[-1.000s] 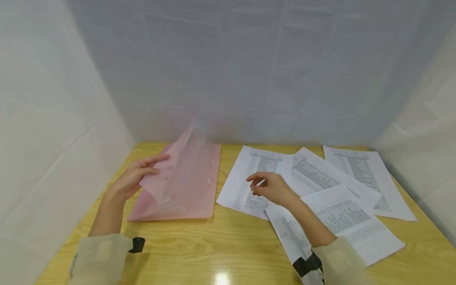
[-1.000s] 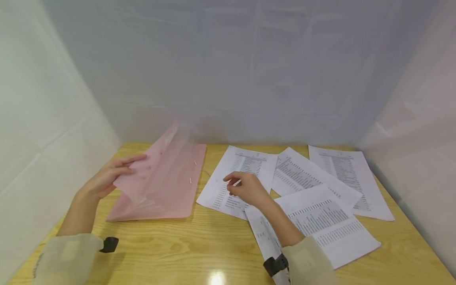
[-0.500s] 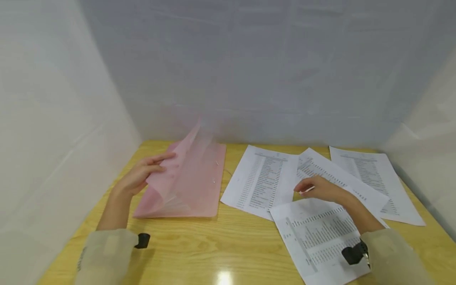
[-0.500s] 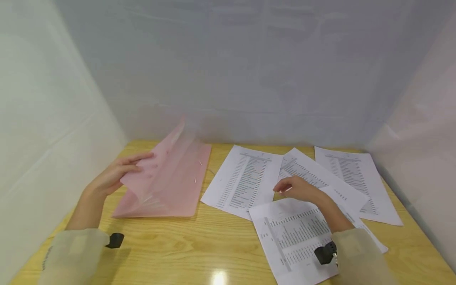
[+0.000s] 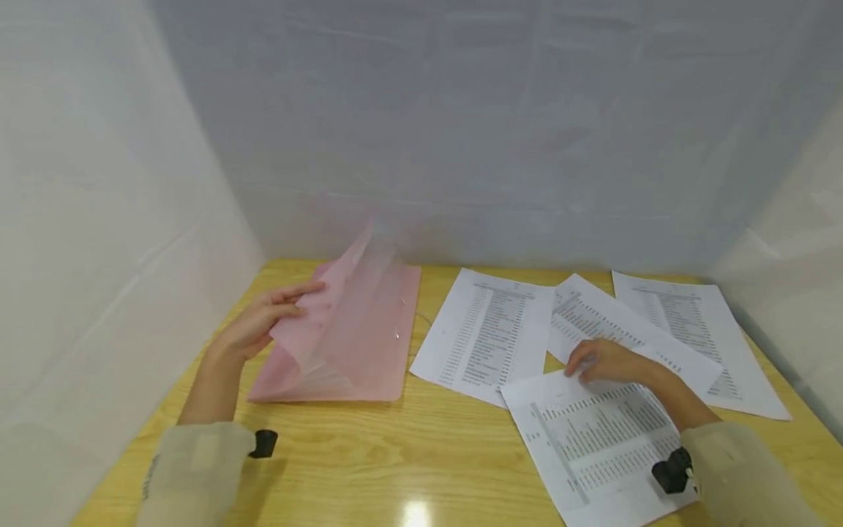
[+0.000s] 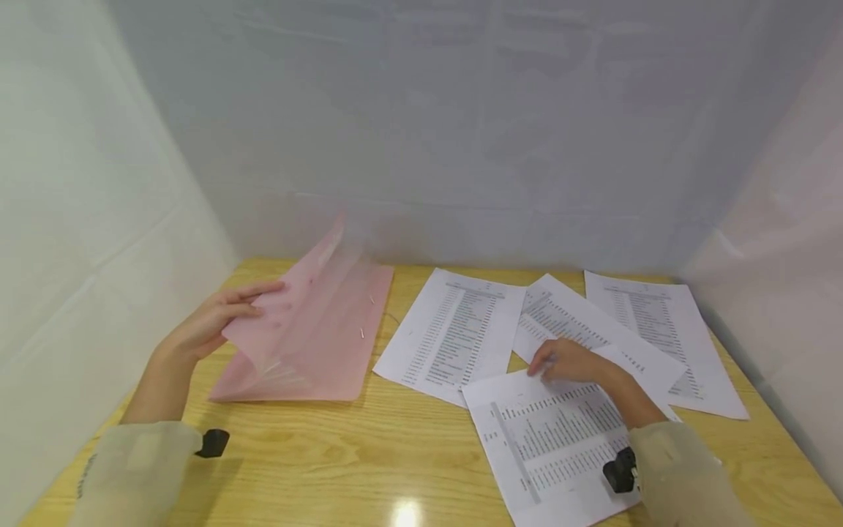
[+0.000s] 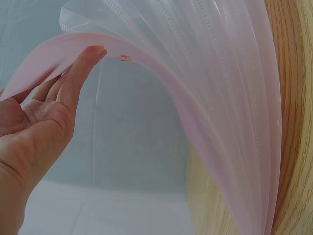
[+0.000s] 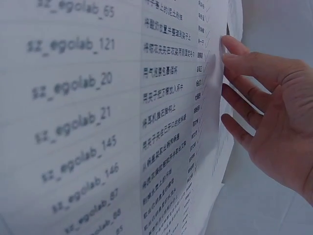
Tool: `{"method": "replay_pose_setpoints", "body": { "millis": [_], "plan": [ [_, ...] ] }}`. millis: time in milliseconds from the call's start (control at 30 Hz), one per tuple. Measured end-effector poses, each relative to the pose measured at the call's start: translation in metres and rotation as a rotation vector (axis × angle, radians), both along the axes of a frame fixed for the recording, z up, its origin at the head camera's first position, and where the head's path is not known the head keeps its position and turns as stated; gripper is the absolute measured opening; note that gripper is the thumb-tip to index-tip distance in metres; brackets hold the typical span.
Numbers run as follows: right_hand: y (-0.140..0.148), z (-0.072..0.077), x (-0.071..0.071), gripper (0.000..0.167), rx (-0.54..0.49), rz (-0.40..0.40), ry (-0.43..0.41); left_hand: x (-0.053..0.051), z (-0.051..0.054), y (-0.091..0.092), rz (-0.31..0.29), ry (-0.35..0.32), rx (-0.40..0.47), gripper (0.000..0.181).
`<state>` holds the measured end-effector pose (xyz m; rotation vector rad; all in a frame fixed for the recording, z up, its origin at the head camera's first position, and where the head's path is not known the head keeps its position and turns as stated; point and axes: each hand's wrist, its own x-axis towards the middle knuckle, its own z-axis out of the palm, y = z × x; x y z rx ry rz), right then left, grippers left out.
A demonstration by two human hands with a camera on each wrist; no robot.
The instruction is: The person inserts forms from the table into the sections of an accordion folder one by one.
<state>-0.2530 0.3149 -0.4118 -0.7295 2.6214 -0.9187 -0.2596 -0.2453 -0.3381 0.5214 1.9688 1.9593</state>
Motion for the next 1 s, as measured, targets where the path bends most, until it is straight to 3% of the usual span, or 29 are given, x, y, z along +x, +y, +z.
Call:
{"method": "replay_pose_setpoints", "body": {
  "millis": [300,533,767,1000],
  "plan": [
    [0.002,-0.006,-0.004,0.021,-0.003,0.029,-0.008,0.000,0.001,0.001,0.011,-0.002,-0.025,0.044],
    [0.005,0.002,-0.010,0.018,-0.016,0.100,0.015,0.001,0.002,0.001,0.015,-0.003,-0.016,0.044],
    [0.010,0.009,-0.013,0.019,-0.003,0.064,-0.024,0.001,0.001,0.001,0.014,0.005,-0.026,0.044],
    [0.021,0.012,-0.018,0.021,-0.046,-0.022,-0.064,0.002,0.002,0.001,0.005,0.005,-0.005,0.044]
  ]
}}
